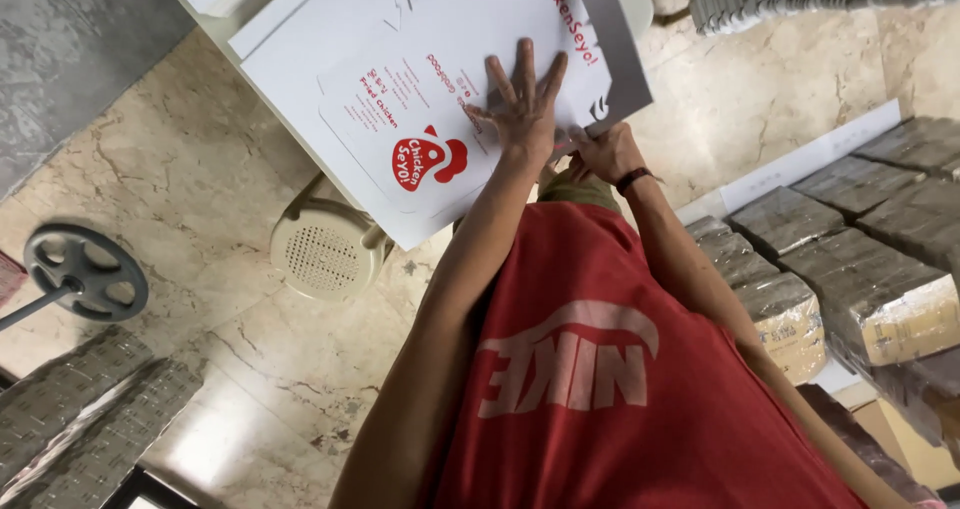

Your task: Folding flat cardboard sheets into pizza boxes and stacking them in a packaging area.

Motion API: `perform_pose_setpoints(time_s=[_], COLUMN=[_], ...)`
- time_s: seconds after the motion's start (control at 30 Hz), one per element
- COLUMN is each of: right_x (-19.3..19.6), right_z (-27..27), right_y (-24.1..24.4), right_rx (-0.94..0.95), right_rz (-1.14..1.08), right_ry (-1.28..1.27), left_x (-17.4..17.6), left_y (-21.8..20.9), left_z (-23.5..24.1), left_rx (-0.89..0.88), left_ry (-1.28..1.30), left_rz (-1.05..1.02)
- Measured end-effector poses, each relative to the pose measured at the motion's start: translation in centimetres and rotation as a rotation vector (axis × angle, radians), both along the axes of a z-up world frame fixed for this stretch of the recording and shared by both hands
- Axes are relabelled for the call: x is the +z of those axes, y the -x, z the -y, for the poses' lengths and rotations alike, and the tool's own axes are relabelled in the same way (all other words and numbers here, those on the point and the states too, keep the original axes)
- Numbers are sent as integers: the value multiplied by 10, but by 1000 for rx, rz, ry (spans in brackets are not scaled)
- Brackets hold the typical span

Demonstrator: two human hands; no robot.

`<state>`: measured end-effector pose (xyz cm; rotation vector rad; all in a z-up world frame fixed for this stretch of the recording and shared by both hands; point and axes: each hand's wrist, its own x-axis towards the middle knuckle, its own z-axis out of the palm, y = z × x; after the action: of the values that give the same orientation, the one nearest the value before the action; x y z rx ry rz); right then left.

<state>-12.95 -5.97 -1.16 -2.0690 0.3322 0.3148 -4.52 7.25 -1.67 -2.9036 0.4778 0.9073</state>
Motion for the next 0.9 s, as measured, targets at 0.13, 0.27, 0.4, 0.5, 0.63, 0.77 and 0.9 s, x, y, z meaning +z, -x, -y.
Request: perform_pose_setpoints(time_s=[0.13, 0.27, 0.4, 0.5, 0.63, 0.77, 0.9], right_x=[53, 31, 43, 44, 41, 22, -29], right_z=[-8, -8, -35, -56, -71, -64, -66], right_y=[-18, -11, -9, -11, 0, 19, 45], right_rx=[-326, -441, -348, -368, -285, -168, -234], right_rz=[-535, -675, -760, -792, -778, -577, -454], right_ry=[-406, -572, -594, -653, -594, -275, -255], left_x=[24, 18, 22, 18, 21, 37, 32], left_y=[-20, -21, 0, 7, 9, 6, 11], left_z=[-12, -55, -91, -90, -86, -79, -74], left_rx=[-29, 13, -48, -32, -33, -5, -21], left_ry=[132, 285, 105, 113, 75, 68, 20], left_rz=[-293, -238, -211, -128, -124, -274, -281])
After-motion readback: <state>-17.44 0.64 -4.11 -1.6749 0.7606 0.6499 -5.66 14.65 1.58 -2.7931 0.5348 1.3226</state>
